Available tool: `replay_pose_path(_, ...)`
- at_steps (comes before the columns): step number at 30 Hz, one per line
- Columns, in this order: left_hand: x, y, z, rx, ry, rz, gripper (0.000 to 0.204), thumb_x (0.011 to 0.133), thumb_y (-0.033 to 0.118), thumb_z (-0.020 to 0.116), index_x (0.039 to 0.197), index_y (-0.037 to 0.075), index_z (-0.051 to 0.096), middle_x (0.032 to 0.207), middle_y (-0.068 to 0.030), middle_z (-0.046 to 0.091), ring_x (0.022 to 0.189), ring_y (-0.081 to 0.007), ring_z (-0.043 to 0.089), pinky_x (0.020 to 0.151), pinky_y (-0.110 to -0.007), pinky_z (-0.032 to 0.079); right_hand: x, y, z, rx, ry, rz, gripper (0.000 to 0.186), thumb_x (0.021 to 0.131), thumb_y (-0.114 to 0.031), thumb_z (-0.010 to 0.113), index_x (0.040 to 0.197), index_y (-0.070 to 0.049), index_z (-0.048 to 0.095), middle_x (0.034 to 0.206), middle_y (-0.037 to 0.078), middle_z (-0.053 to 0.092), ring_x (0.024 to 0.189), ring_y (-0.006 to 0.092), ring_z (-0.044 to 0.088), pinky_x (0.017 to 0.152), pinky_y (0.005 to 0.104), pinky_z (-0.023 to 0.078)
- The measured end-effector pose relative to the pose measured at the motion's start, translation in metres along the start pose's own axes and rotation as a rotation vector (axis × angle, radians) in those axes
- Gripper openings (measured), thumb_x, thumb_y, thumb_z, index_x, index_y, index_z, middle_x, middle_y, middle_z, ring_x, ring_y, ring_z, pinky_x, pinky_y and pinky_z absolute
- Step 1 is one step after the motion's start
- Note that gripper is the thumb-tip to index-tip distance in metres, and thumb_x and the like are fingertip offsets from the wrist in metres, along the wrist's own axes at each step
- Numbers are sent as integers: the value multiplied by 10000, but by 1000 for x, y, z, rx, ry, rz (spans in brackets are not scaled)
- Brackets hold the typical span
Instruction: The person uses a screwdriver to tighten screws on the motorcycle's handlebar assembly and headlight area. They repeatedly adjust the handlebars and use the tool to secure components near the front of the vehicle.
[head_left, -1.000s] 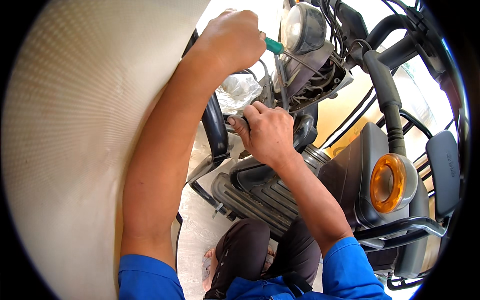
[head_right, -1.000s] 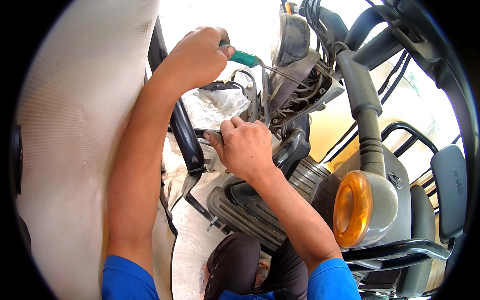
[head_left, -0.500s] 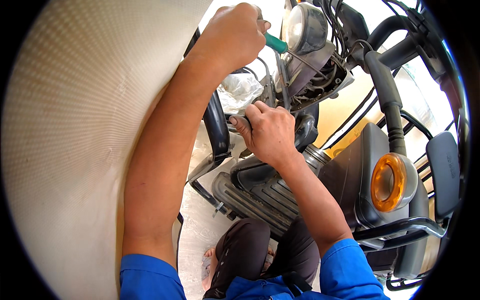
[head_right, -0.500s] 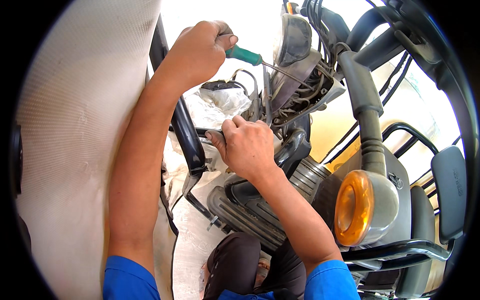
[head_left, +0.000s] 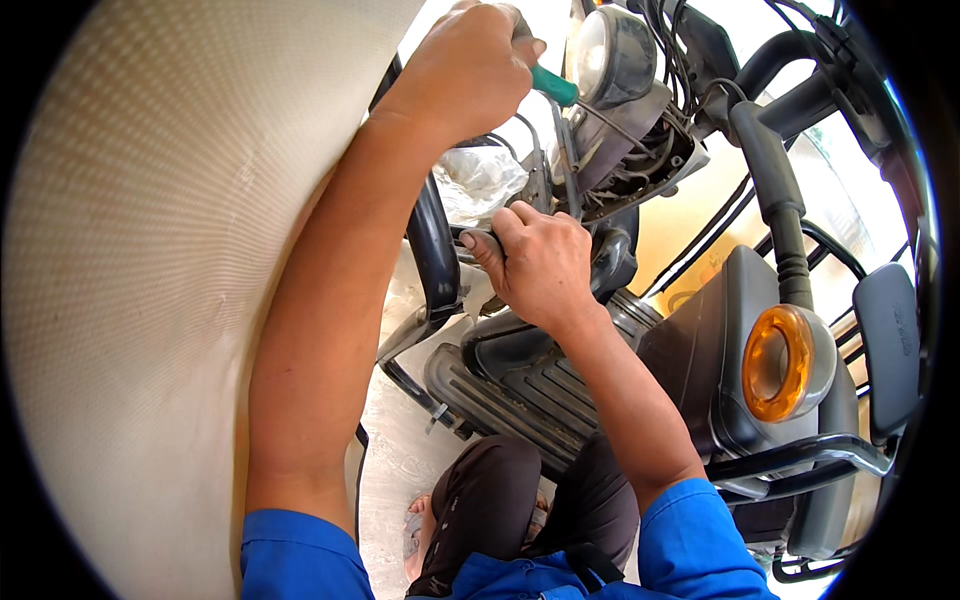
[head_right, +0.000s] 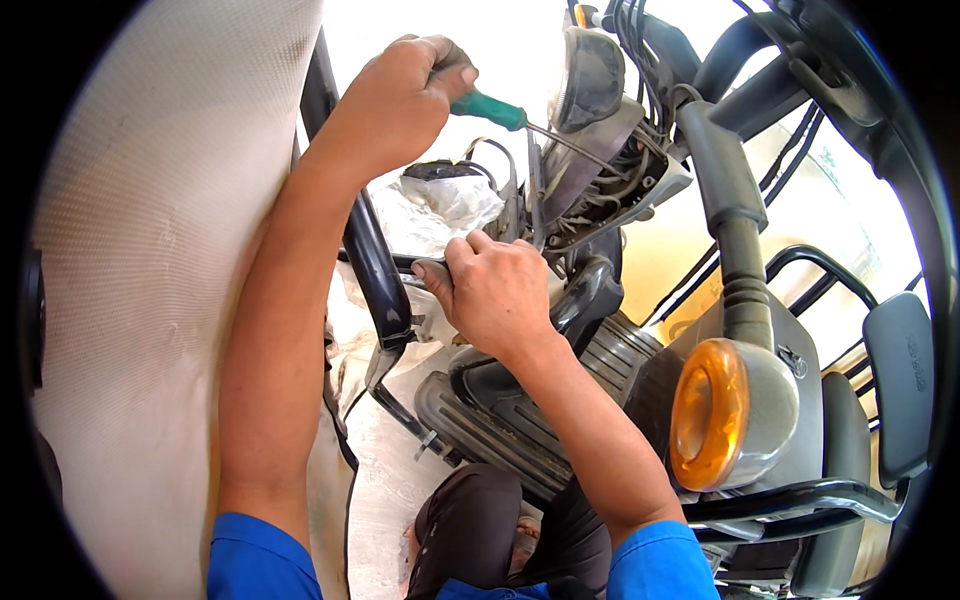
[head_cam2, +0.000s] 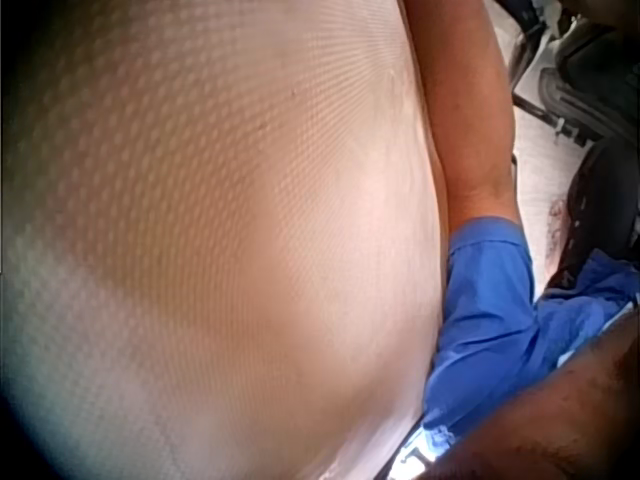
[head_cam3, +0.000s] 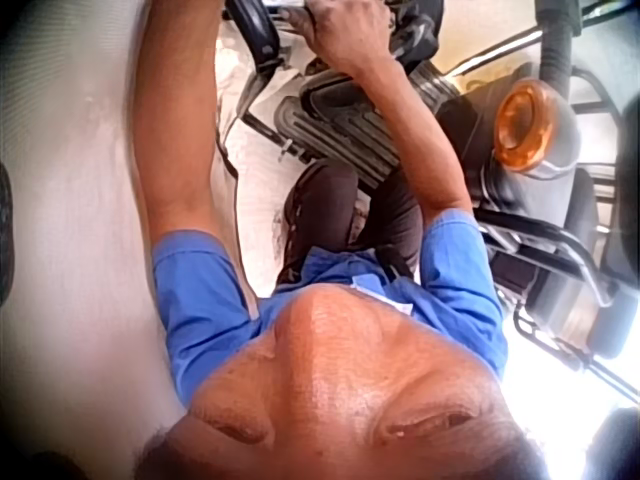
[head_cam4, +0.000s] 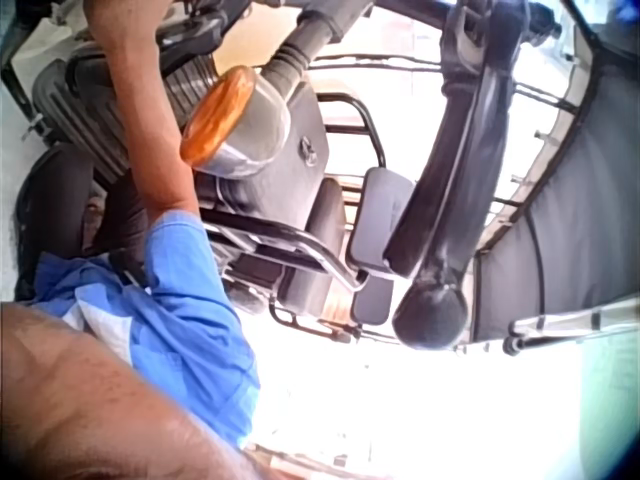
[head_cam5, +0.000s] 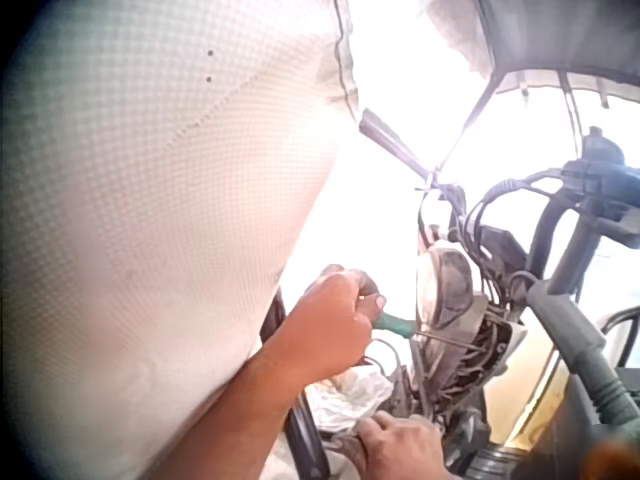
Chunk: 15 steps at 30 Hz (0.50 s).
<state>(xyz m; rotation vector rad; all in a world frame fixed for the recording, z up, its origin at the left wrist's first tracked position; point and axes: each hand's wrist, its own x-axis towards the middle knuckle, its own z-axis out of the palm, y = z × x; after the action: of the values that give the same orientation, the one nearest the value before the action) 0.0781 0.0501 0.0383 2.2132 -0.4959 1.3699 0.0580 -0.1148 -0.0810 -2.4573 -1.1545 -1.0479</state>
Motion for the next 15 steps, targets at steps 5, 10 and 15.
replay_pose_path(5, -3, 4, -2, -64, -104, -126, 268, 967, 221, 605, 1044, -26, 671, 965, -193, 661, 896, -280, 645, 828, -383, 479, -2, 2, 1, 2, 0, 0, 444, 922, -435, 662, 726, -38, 633, 685, 87, 595, 606, 307, 625, 586, 422, 479)
replay_pose_path(10, 3, 17, -10, 1, -136, -209, 231, 955, 174, 623, 1064, -26, 658, 975, -191, 661, 893, -272, 643, 805, -376, 477, -1, 0, -1, 2, 1, -4, 446, 928, -432, 656, 725, -36, 631, 689, 87, 594, 607, 309, 626, 585, 423, 477)
replay_pose_path(15, -6, -1, 2, -24, 81, 15, 306, 971, 262, 618, 1055, -30, 658, 880, -174, 677, 809, -279, 648, 750, -395, 480, -1, 0, 0, 2, 9, -3, 446, 923, -432, 663, 723, -35, 631, 684, 91, 593, 604, 311, 627, 584, 422, 481)
